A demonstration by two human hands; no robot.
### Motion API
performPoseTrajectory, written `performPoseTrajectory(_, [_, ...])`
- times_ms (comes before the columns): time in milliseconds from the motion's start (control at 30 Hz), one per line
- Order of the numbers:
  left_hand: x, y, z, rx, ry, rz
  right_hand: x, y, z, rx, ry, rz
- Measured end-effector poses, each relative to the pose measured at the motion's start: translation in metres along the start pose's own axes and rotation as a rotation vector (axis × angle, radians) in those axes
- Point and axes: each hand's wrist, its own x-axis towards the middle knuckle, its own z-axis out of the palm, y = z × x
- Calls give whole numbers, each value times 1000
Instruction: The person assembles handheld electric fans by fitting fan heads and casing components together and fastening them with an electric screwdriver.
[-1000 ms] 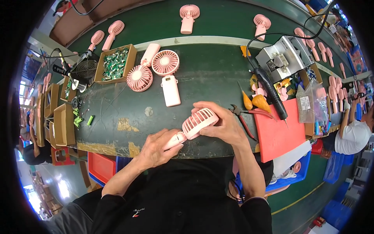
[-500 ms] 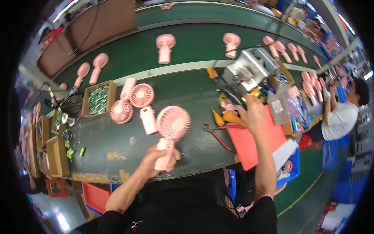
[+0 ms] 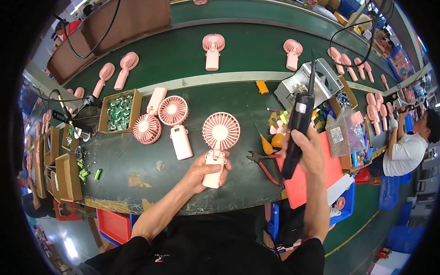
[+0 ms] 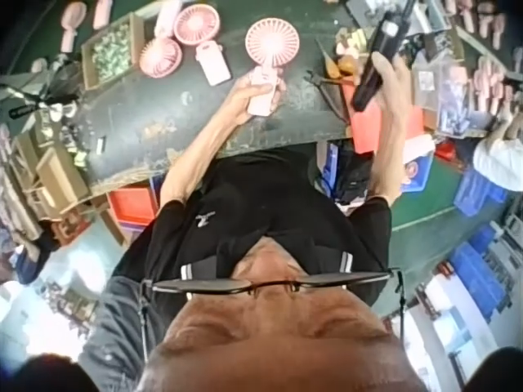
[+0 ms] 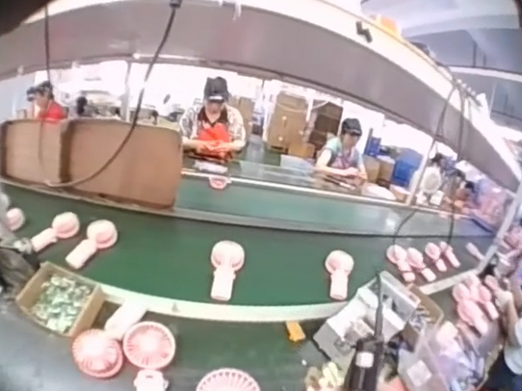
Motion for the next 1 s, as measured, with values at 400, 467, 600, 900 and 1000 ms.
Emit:
performPoseTrajectory(400, [6, 4, -3, -66, 18, -99, 7, 1, 102, 445, -11, -366])
performPoseTrajectory(467, [5, 5, -3, -53, 25, -104, 5, 0, 111, 167, -5, -589])
performPoseTrajectory(600, [5, 6, -6, -43, 40, -114, 0, 8, 125, 24, 86, -629])
performPoseTrajectory(900, [5, 7, -2, -51, 54, -115, 2, 10, 135, 0, 111, -511])
performPoseTrajectory(1000, [5, 8, -1, -40, 60, -118, 6, 19, 130, 65, 43, -513])
